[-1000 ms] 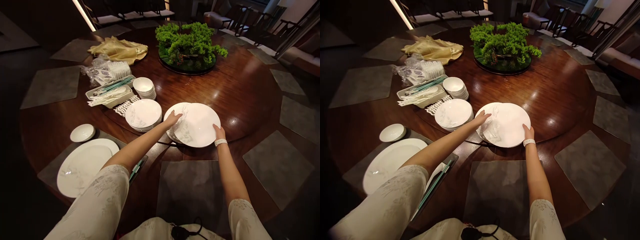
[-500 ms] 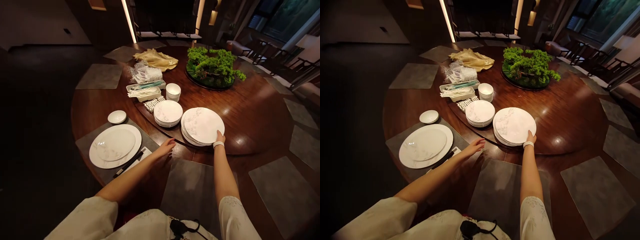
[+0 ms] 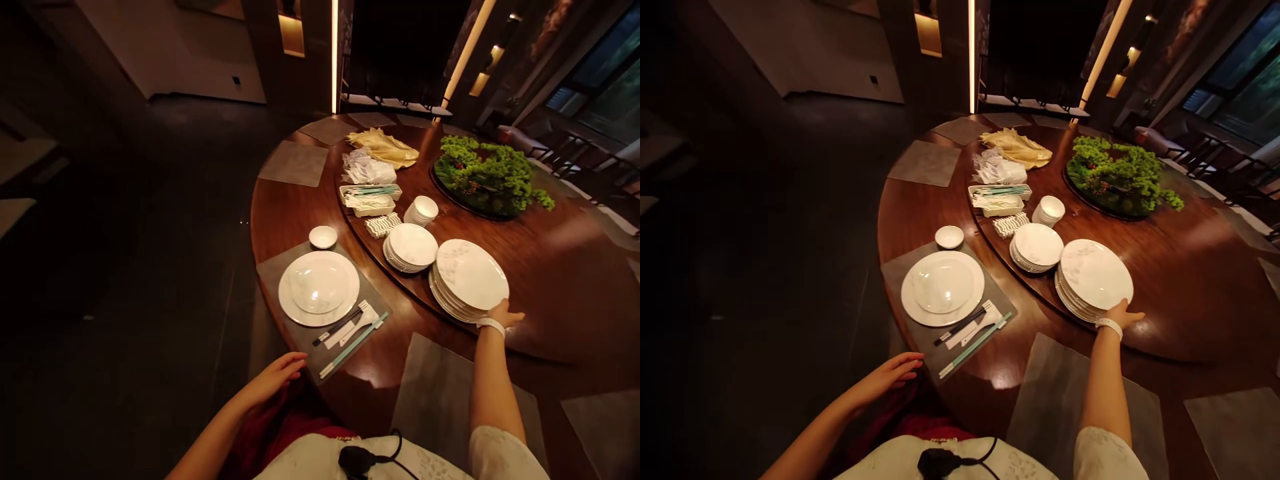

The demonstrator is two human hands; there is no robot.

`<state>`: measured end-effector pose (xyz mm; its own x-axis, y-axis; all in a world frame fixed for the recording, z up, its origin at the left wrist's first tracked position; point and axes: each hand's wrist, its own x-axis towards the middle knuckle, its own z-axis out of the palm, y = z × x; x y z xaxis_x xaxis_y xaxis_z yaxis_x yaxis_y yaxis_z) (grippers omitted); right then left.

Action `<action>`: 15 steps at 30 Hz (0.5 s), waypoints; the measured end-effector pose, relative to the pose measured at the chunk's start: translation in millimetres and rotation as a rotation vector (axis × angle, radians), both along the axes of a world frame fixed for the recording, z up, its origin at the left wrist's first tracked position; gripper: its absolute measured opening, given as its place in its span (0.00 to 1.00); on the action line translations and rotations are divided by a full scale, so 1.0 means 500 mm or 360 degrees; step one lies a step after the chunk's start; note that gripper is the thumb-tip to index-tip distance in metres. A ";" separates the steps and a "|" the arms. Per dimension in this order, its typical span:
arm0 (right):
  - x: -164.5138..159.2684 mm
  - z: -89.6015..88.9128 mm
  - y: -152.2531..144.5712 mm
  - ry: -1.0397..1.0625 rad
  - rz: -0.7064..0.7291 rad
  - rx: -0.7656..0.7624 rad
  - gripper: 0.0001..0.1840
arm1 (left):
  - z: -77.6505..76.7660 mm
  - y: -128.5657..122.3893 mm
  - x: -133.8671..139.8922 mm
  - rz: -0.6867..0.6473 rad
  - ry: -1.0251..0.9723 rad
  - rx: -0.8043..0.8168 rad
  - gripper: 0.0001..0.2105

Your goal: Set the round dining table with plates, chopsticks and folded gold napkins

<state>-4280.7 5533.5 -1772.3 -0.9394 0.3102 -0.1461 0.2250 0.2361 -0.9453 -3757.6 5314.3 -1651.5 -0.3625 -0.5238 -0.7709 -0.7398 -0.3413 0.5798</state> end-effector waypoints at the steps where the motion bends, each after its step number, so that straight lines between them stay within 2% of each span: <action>1: 0.043 0.020 -0.016 0.0079 -0.0005 -0.0042 0.33 | 0.010 -0.024 0.050 0.0015 0.0007 0.0005 0.36; 3: 0.147 0.057 -0.059 0.0173 -0.0005 -0.0222 0.31 | 0.028 -0.082 0.152 0.0027 0.0014 -0.0007 0.37; 6: 0.325 0.121 -0.156 0.0127 -0.0013 -0.0579 0.25 | 0.057 -0.191 0.300 -0.0017 -0.0007 -0.0111 0.36; 9: 0.490 0.211 -0.283 -0.0047 0.0062 -0.0890 0.19 | 0.099 -0.319 0.420 -0.0065 -0.0077 -0.0276 0.38; 12: 0.621 0.335 -0.410 -0.0118 0.0340 -0.1096 0.20 | 0.162 -0.463 0.477 -0.0171 -0.0085 -0.0293 0.39; 15: 0.729 0.473 -0.531 0.0006 0.0982 -0.1309 0.32 | 0.228 -0.628 0.456 -0.0384 -0.0036 -0.0192 0.38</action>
